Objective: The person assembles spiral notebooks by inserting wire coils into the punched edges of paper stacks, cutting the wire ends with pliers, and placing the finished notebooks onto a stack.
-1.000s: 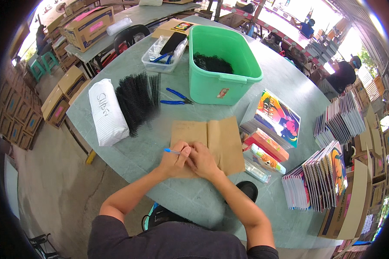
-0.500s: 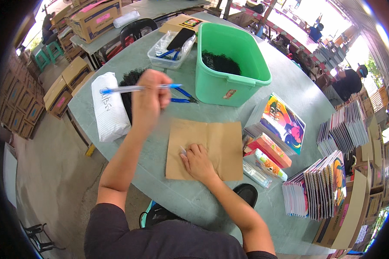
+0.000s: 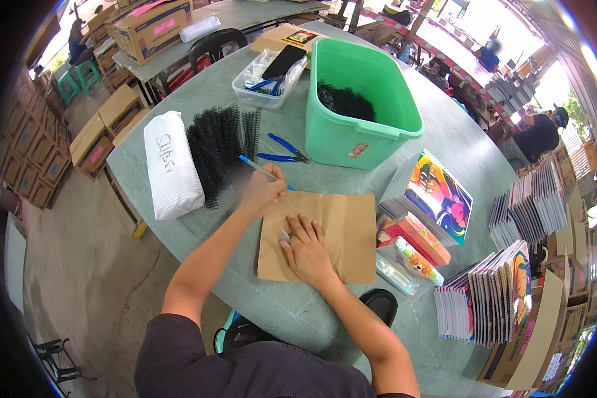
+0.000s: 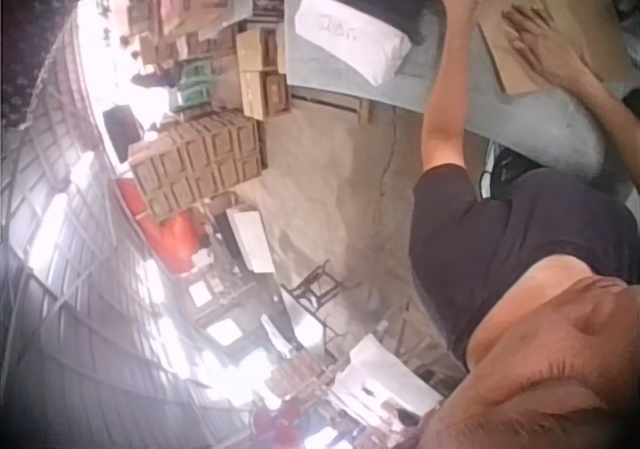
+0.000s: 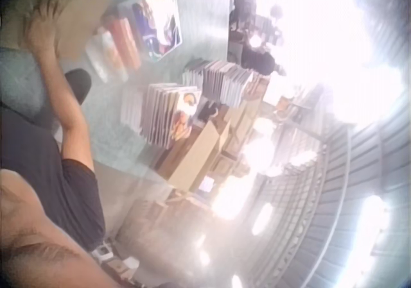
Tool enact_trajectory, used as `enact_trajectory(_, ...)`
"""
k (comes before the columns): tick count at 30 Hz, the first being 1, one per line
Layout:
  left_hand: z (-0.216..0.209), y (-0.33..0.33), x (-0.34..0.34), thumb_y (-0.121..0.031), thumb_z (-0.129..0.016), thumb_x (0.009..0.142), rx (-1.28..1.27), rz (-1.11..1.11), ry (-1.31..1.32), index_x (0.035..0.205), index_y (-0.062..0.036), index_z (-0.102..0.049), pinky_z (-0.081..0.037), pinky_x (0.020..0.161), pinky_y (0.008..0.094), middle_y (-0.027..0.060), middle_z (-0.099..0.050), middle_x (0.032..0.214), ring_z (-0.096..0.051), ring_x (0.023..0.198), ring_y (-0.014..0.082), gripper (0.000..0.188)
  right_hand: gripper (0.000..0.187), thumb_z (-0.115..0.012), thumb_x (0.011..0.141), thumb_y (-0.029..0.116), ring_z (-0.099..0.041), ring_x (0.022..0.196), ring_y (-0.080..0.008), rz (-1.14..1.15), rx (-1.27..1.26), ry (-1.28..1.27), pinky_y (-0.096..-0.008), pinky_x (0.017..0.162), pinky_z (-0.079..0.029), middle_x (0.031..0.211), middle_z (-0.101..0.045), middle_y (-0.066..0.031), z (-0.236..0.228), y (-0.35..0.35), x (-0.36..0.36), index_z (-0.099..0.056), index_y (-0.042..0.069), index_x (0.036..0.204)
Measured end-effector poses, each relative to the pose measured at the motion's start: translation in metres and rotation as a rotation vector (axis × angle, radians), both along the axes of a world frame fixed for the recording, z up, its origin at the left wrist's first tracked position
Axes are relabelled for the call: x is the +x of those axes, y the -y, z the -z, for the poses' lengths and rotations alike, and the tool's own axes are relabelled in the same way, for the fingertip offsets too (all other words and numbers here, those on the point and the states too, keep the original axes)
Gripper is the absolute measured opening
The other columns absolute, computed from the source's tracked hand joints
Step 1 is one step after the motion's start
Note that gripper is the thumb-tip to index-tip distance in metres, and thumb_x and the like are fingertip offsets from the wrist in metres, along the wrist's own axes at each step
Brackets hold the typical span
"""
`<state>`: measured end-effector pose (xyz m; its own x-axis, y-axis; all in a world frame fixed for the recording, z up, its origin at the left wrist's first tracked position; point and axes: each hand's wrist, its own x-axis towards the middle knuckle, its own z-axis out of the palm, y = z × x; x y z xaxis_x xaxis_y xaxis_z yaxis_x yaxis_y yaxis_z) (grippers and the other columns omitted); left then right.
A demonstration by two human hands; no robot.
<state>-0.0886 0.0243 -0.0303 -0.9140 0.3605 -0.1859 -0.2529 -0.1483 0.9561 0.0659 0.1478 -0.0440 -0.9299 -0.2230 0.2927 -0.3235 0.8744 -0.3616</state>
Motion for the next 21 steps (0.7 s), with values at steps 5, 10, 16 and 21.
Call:
enact_trajectory(5,0.007,-0.010,0.007,0.006,-0.056,0.074,0.162,-0.030,-0.002,0.082,-0.0045,-0.044,-0.032,0.039,0.0224,0.0035,-0.050,0.063,-0.044,0.047,0.0089,0.018,0.030,-0.048,0.092,0.026,-0.035,0.130,-0.0341,0.008,-0.005,-0.011,-0.0491,0.107,-0.024,0.136,-0.044,-0.0142,-0.001,-0.001,0.001,-0.059,-0.002,0.094)
enact_trajectory(10,0.012,-0.006,0.004,0.008,-0.055,0.072,0.048,-0.070,-0.039,0.078,-0.0057,-0.044,-0.031,0.041,0.0233,0.0019,-0.048,0.062,-0.042,0.049,0.0080,0.018,0.031,-0.048,0.092,0.026,-0.035,0.130,-0.0347,0.012,-0.025,0.010,-0.0491,0.107,-0.024,0.136,-0.044,-0.0145,-0.003,0.000,0.000,-0.059,-0.003,0.095)
enact_trajectory(16,0.015,-0.009,0.012,0.006,-0.056,0.068,-0.095,-0.113,-0.190,0.069,-0.0060,-0.044,-0.030,0.044,0.0229,-0.0014,-0.044,0.061,-0.039,0.052,0.0056,0.017,0.031,-0.049,0.091,0.026,-0.034,0.130,-0.0348,0.013,-0.036,-0.009,-0.0493,0.106,-0.025,0.136,-0.044,-0.0145,-0.001,-0.001,0.000,-0.059,-0.003,0.096)
enact_trajectory(21,0.013,-0.010,0.014,0.003,-0.058,0.066,-0.164,-0.102,-0.247,0.068,-0.0055,-0.045,-0.031,0.045,0.0232,-0.0021,-0.044,0.061,-0.039,0.053,0.0050,0.016,0.031,-0.049,0.091,0.025,-0.034,0.130,-0.0347,0.008,-0.026,-0.012,-0.0495,0.106,-0.025,0.136,-0.044,-0.0146,-0.001,-0.001,0.000,-0.058,-0.004,0.096)
